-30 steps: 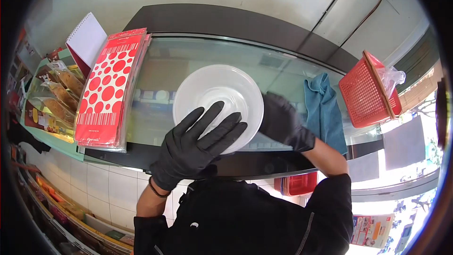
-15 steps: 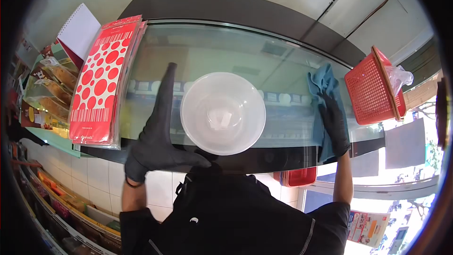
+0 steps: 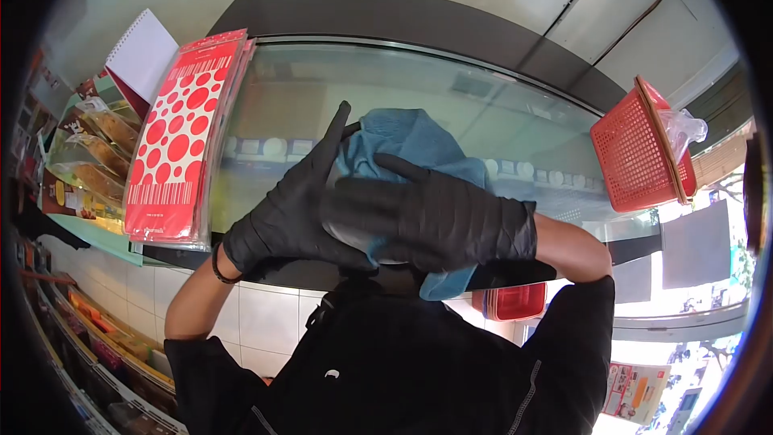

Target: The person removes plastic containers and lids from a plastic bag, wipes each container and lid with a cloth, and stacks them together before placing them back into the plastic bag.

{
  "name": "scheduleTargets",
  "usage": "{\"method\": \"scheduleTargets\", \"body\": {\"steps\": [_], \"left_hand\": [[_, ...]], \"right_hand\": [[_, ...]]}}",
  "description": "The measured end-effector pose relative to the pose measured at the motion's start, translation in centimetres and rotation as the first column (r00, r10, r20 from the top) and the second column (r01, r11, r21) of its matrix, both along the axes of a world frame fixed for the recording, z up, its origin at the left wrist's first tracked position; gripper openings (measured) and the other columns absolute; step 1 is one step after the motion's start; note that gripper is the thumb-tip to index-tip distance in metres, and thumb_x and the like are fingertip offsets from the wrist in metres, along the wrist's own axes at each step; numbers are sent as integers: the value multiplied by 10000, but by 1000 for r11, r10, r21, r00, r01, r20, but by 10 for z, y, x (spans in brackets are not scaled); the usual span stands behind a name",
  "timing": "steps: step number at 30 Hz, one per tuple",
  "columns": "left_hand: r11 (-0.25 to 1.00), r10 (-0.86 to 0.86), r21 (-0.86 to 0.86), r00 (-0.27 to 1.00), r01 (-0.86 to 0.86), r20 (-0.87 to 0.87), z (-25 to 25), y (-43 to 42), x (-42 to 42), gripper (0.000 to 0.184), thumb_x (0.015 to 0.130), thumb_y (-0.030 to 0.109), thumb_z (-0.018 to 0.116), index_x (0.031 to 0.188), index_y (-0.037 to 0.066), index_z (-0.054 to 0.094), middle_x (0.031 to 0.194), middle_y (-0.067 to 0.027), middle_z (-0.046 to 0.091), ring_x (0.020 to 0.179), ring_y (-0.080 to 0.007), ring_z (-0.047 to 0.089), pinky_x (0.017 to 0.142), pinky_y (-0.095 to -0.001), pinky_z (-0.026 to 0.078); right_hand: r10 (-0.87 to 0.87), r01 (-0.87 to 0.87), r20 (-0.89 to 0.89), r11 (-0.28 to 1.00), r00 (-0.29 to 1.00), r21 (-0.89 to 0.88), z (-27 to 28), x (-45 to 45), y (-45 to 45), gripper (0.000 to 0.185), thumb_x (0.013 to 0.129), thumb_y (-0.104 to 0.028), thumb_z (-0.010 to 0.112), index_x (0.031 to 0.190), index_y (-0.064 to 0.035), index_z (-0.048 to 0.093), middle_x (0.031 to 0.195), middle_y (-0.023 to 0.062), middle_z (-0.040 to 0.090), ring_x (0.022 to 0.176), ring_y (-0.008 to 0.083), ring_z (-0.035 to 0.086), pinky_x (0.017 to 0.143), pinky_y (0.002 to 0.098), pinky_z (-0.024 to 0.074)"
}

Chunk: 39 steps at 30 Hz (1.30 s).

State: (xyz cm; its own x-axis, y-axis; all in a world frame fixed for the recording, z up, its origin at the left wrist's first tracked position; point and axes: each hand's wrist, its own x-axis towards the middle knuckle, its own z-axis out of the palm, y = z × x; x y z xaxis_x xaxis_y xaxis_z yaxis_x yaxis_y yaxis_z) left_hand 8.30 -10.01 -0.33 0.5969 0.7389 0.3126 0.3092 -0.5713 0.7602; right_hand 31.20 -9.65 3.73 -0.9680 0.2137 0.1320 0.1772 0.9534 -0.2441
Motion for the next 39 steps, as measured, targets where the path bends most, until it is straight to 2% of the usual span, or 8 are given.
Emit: {"method": "scheduleTargets", "body": {"steps": [2,5,8,16,20,28,34,39], "left_hand": [[981,44,194,978,-4,-203,2,4,-3,1496,472,425,939,1511,17,-56,1404,-297,384,1310,-384,432,1072,-433,374],[985,112,-131,994,-111,4,4,-6,6,1553,453,429,944,1506,38,-129,1369,-300,436,1260,-396,489,1043,-434,404],[969,148,-203,989,-143,9,0,-9,9,1582,433,430,948,1504,59,-157,1366,-284,446,1252,-394,490,1043,-429,400],[988,0,-149,981,30,194,-11,3,4,1552,467,400,947,1505,71,-158,1304,-274,502,1188,-399,544,1012,-421,429],[986,14,-166,989,11,148,-11,3,1,1527,473,385,945,1515,87,-132,1344,-256,484,1207,-391,534,1029,-423,421],[989,64,-138,987,-44,147,-11,-1,7,1481,478,388,936,1519,48,-62,1417,-211,439,1253,-358,504,1053,-410,405],[996,-22,-83,995,30,102,-7,-2,4,1298,454,330,929,1505,24,232,1472,-169,407,1314,-289,458,1097,-386,351],[991,2,-137,999,6,55,2,-6,4,1205,499,330,903,1487,21,286,1511,-186,346,1375,-311,384,1118,-393,323]], "right_hand": [[-186,151,-175,968,967,-199,3,-9,11,756,829,-250,687,1451,-99,284,1472,196,341,1279,359,460,1087,484,352],[-376,307,-447,926,811,-222,-11,-12,29,899,733,-416,772,1424,-58,323,1454,202,364,1291,396,442,1072,490,364],[-529,534,-76,843,845,65,3,-3,22,893,727,-515,742,1403,-49,389,1434,204,403,1330,402,396,1092,504,329],[43,-26,158,994,986,-107,13,10,-7,606,897,-336,572,1422,-85,404,1483,134,383,1376,289,359,1135,527,259],[-35,39,73,998,997,-49,10,0,10,495,911,-274,544,1388,-169,471,1442,77,439,1337,266,408,1123,526,274],[-510,514,-98,858,855,19,-6,26,-5,560,872,-301,583,1390,-123,465,1417,188,435,1319,384,405,1103,538,288],[-269,269,-144,963,952,-21,-21,62,-21,648,776,-398,677,1347,-131,527,1421,198,447,1292,400,453,1110,539,274],[91,-33,-134,923,987,384,-33,72,-42,446,739,-292,750,1162,-170,676,1302,109,581,1151,276,581,941,428,470]]}}
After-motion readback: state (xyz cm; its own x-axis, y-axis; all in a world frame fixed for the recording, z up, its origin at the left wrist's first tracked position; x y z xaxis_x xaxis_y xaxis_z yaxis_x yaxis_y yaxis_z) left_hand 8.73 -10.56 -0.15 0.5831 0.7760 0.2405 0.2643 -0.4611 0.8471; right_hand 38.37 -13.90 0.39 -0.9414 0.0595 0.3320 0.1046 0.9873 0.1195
